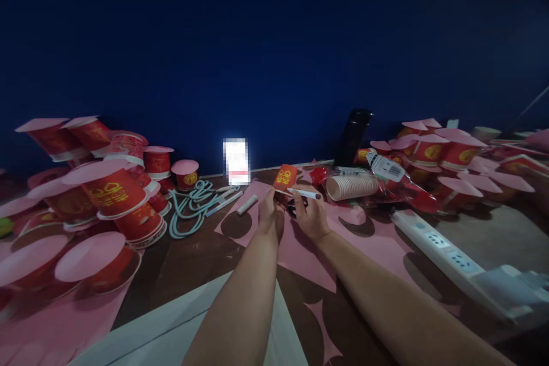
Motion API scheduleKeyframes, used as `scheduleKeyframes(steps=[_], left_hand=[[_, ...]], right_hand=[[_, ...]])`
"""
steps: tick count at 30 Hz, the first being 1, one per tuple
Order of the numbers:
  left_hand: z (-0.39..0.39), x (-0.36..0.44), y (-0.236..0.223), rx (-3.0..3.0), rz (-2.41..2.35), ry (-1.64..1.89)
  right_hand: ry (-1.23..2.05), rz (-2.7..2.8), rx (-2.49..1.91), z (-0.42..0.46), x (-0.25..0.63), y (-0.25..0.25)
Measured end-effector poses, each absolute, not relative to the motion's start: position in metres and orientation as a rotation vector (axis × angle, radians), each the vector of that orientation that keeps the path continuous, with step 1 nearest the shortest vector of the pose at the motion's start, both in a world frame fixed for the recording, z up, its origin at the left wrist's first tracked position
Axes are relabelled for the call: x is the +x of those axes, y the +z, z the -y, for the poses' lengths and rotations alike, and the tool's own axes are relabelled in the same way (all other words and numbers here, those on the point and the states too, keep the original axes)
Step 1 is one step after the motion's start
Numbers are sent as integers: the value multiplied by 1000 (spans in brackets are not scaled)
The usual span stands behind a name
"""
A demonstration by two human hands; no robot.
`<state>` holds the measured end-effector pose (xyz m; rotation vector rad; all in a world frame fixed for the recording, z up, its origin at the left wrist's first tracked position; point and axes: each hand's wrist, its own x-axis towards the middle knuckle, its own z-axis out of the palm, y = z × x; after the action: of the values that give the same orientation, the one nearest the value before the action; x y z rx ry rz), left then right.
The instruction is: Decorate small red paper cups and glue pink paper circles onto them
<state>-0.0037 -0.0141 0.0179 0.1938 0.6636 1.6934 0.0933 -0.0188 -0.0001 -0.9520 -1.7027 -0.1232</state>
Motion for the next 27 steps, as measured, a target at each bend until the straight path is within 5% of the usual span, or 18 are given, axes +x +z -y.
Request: scheduleKeyframes(steps=[27], left_hand=[[11,-5,13,215,-639,1696]], right_hand=[[-109,1695,-958,19,93,1]])
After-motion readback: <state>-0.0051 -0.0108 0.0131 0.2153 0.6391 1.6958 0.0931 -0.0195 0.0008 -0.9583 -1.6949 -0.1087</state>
